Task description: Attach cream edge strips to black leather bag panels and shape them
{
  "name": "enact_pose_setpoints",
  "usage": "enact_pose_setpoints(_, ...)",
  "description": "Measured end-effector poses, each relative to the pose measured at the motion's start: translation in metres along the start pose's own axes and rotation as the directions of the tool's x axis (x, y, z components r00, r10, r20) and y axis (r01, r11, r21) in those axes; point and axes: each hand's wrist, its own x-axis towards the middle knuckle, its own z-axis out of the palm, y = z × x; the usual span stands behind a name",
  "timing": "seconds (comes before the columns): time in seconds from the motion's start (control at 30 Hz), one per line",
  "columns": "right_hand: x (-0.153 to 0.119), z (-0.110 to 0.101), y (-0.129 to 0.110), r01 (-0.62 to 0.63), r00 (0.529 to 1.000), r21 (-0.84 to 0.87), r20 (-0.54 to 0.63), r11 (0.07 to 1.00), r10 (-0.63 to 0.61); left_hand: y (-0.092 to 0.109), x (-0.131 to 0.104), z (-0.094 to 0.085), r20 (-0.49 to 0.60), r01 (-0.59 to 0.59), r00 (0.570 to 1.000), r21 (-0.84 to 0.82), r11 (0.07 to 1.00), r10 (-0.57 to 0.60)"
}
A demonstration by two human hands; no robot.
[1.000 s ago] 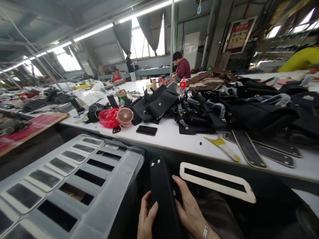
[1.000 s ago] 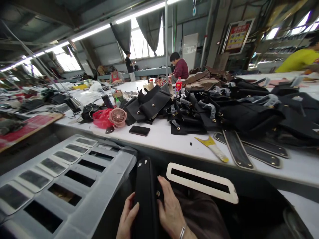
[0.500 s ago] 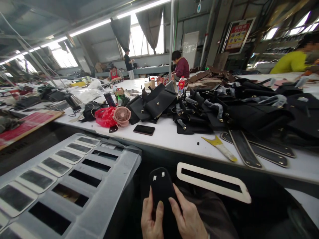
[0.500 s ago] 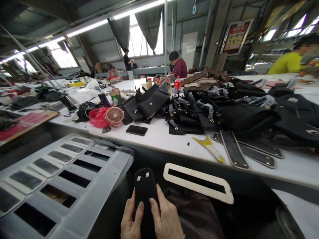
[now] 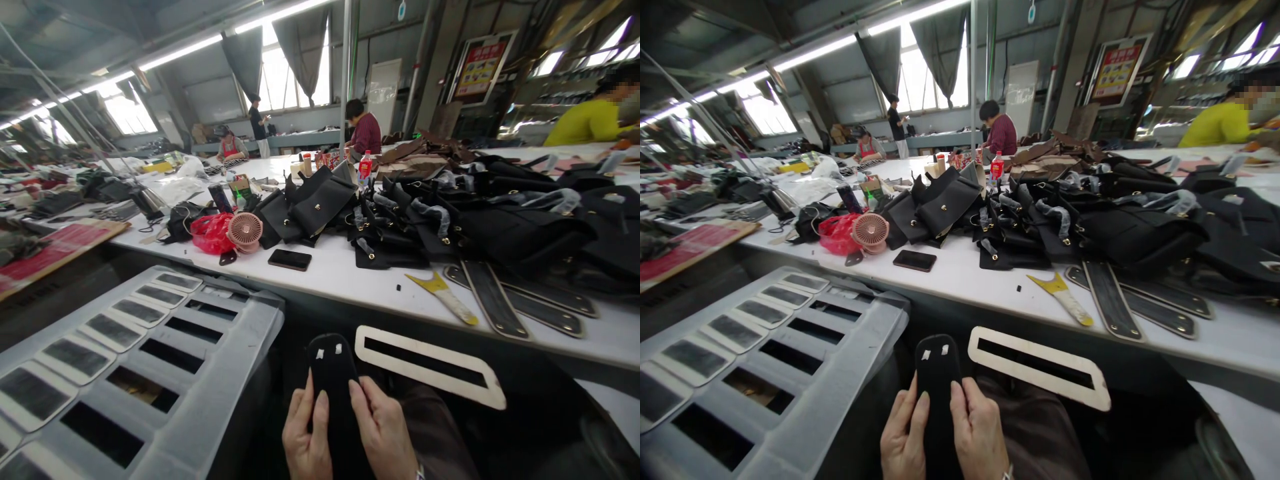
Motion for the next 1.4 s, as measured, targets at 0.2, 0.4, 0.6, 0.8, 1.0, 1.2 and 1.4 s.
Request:
enact_pose_setpoints(0.2,0.018,-0.01,-0.003,-0.14,0.986,0.069,0.106,0.988,0.132,0.009,0.002,0.002,0.041,-0.051,0.998,0.057,0.997,0.049)
enact_pose_setpoints(0.4,0.021,-0.006,0.006,-0.127,0.991,0.034,0.042,0.991,0.126,0.012,0.002,0.008,0.046,-0.004,0.999,0.035,0.999,0.002)
enact_pose_setpoints(0.6,0.019,-0.006,0.012,-0.088,0.996,-0.003,0.009,0.996,0.088,0.008,-0.004,0.01,-0.043,0.017,0.999,0.022,1.0,-0.016)
enact_pose_setpoints(0.8,0.01,-0.005,0.023,-0.033,0.998,-0.019,0.047,0.999,0.034,0.017,0.018,0.003,0.064,0.017,0.998,0.051,0.999,-0.02)
enact_pose_setpoints(1.0,0.005,-0.004,0.021,0.01,0.998,-0.016,0.056,1.0,-0.009,0.032,0.03,0.007,0.126,0.056,0.991,-0.027,0.998,-0.052)
enact_pose_setpoints(1.2,0.007,-0.001,0.017,0.023,0.997,0.013,0.074,1.0,-0.024,0.03,0.03,0.008,0.093,0.066,0.994,-0.048,0.997,-0.061)
enact_pose_setpoints(1.4,0.003,0.003,0.012,-0.002,0.999,0.025,0.052,1.0,0.0,0.029,0.031,0.005,0.08,0.085,0.993,-0.05,0.995,-0.081)
